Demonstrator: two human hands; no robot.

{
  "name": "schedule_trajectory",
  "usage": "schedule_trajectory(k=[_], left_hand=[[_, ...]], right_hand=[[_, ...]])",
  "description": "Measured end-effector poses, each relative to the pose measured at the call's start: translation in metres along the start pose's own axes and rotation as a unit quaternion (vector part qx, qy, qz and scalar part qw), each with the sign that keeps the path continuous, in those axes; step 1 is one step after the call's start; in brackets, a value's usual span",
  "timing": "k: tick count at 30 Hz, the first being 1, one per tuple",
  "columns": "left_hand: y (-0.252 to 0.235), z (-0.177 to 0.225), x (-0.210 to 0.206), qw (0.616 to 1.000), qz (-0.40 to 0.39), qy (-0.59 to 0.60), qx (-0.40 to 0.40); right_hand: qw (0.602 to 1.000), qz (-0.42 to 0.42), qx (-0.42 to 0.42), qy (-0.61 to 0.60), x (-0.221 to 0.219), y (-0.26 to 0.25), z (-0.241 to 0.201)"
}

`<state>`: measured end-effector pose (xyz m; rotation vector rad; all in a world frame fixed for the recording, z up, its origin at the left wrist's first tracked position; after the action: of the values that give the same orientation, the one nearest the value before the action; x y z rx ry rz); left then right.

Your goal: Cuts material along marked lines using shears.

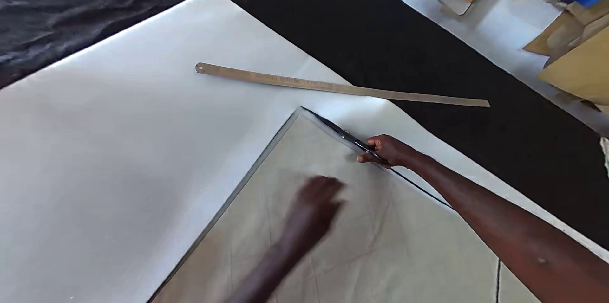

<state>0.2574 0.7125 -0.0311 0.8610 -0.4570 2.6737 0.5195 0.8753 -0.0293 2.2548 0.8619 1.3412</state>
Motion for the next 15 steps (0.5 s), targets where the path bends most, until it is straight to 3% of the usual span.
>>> schedule_trajectory(k=[2, 5, 8, 15], left_hand=[[0.004, -0.051, 0.07, 0.995, 0.059, -0.073, 0.039], [0.018, -0.109, 0.134, 0.988, 0.053, -0.122, 0.077], [0.04, -0.142, 0.148, 0.987, 0.016, -0.139, 0.077], [0.084, -0.156, 0.148, 0.987, -0.009, -0.155, 0.051]], right_hand=[[1.0, -0.001, 0.002, 0.008, 0.0, 0.0, 0.001], [1.0, -0.015, -0.001, 0.006, 0.005, 0.002, -0.003], [1.0, -0.014, -0.006, 0.01, 0.005, 0.002, -0.007], [0.999, -0.016, -0.024, 0.033, 0.005, 0.005, -0.014]])
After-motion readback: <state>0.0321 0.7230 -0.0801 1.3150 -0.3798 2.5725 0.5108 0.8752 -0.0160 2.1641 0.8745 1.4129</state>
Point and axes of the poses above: each hand's wrist, its own y-axis away from the middle knuckle, its own x-axis out of the back of the hand, z = x × y, the point moved 2 cm from there along -y, towards the middle knuckle, and after that the axes turned 6 degrees about y, right-handed, at the moved point
